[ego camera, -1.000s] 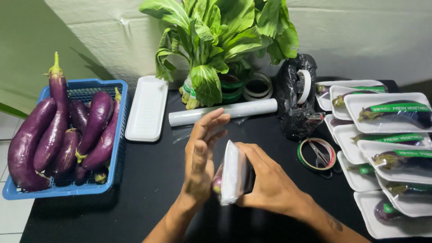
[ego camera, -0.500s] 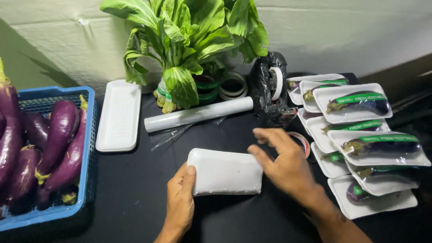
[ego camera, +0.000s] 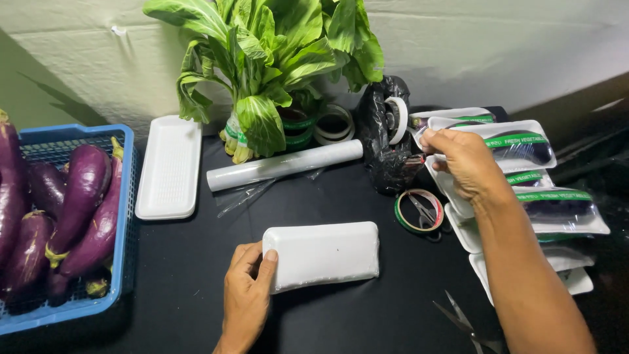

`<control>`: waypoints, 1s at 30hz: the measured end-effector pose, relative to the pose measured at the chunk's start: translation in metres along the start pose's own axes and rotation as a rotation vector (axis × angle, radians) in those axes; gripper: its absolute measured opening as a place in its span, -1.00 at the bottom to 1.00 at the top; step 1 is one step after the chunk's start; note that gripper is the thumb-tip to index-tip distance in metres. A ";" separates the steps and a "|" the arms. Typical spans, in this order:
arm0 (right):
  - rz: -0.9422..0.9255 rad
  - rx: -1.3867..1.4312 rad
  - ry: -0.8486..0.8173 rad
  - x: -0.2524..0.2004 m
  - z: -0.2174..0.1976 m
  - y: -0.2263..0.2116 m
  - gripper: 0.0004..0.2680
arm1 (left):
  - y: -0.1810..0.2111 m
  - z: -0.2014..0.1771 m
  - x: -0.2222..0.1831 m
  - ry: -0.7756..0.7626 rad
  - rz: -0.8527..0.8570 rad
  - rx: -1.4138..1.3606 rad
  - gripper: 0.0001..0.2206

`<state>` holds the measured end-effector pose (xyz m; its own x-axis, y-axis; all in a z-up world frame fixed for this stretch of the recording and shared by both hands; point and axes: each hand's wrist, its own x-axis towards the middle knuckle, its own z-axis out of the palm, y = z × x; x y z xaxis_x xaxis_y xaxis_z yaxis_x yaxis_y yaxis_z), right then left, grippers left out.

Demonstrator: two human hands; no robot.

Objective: The person places an eggplant onto a foam tray, wraps it tightly in plastic film, and then secures the ends with green adhesive tape.

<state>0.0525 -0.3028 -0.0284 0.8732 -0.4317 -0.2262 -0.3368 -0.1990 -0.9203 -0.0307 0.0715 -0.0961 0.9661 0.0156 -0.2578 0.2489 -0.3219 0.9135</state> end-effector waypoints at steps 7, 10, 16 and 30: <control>-0.483 -0.392 0.368 -0.030 0.028 0.080 -0.91 | -0.003 -0.004 0.001 -0.004 -0.007 -0.022 -0.69; -0.519 -0.334 0.411 -0.028 0.034 0.083 -0.92 | -0.003 -0.003 0.001 -0.012 -0.007 -0.023 -0.71; -0.721 -0.439 0.521 -0.027 0.038 0.090 -0.92 | -0.007 0.000 0.000 -0.026 0.018 -0.046 -0.75; -0.723 -0.468 0.347 -0.113 0.068 0.042 -0.95 | -0.012 0.012 -0.021 -0.099 0.343 0.158 -0.19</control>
<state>-0.0364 -0.2031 -0.0633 0.7974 -0.2879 0.5303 0.0751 -0.8246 -0.5607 -0.0545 0.0632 -0.1056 0.9781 -0.2075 0.0180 -0.1087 -0.4347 0.8940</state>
